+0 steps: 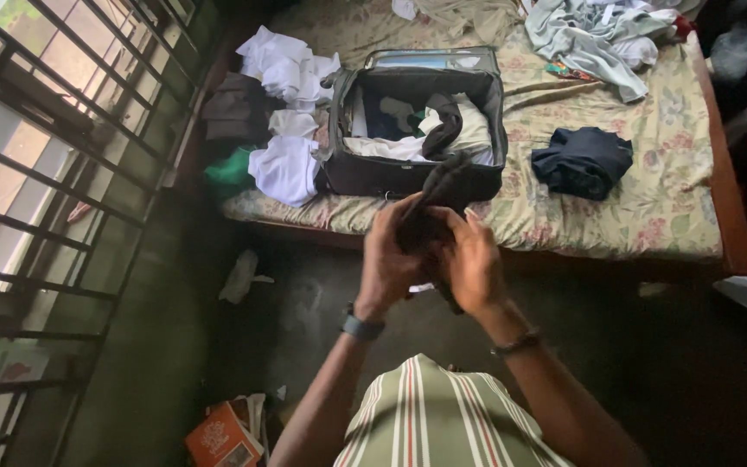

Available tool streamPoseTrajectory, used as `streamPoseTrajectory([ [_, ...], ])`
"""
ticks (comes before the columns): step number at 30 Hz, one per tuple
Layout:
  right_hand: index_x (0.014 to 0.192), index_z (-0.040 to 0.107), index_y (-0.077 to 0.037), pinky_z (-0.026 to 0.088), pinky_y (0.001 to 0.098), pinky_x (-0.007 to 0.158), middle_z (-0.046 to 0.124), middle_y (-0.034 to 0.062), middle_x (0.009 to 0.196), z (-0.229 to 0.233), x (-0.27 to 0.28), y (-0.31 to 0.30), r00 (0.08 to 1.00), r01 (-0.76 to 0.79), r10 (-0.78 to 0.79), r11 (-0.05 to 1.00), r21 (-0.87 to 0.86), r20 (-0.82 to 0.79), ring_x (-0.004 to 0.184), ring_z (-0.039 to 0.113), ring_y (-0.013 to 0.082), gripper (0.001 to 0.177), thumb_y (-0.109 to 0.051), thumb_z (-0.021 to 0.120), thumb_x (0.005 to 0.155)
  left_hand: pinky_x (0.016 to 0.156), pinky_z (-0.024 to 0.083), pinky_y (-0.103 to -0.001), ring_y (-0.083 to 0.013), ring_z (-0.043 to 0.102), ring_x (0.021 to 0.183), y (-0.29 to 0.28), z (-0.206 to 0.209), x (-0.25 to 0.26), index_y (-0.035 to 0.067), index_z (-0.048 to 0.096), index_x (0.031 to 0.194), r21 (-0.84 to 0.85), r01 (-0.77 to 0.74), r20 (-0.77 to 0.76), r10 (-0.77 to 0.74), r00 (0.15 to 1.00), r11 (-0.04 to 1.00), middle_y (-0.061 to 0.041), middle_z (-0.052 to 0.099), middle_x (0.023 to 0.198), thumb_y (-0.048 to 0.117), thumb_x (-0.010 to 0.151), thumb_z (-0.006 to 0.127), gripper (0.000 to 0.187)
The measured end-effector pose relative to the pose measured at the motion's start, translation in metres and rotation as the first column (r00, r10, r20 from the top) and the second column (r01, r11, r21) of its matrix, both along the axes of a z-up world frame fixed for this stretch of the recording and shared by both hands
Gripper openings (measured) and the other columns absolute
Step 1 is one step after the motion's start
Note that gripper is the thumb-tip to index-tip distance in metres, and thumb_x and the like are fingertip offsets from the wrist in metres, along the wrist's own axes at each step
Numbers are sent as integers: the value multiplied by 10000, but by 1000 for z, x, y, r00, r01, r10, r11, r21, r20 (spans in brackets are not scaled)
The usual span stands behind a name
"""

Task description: Folding various garments and placing them in or near a suitcase on a bed.

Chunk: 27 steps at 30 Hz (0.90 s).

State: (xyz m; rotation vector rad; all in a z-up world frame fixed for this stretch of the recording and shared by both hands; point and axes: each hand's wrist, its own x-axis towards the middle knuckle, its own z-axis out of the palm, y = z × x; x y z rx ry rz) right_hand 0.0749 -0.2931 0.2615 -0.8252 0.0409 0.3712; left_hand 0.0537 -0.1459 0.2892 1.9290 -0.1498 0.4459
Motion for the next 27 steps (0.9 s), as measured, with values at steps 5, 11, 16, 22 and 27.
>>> streamPoseTrajectory([
  [5,1346,598,-29,428,435,1176,621,162,1359,6,3,-29,723,309,109,832,-460,682,1326,552,301,464,-369,602,1031,1022,557,-357,-208,682,1127,45,-21,4,30,677,1278,-207,179,-142,-211,967,962,-72,713,1178,-97,789,684,506],
  [11,1407,492,72,433,469,1071,573,214,1352,-31,29,-54,747,332,291,615,-715,598,1247,513,342,851,-328,851,748,1132,504,-365,-200,649,1240,69,-24,12,3,678,1271,-400,394,-54,-451,891,827,-86,706,1263,-171,814,595,495],
  [16,1245,703,-69,564,368,1032,761,78,1209,-41,29,-61,927,27,259,677,-736,272,1122,726,198,454,-244,817,842,1119,488,-347,-193,633,1235,67,-2,-4,3,665,1297,-396,334,-59,-386,920,856,-96,689,1287,-131,896,627,425],
  [22,1290,662,-44,546,366,1054,719,108,1247,-77,22,-88,791,122,385,661,-740,475,1163,691,215,404,-255,708,949,910,580,-310,-198,712,1032,69,-10,-37,1,682,1283,-185,236,-192,-270,944,954,-131,772,1151,-88,965,526,366],
  [27,1310,635,-11,517,416,1026,670,170,1234,-166,-11,-154,615,149,737,240,-959,280,1146,632,286,506,-161,764,844,835,626,-316,-189,757,963,80,-26,-77,16,657,1267,-261,496,-378,-561,737,828,-136,754,1131,-146,820,375,552],
])
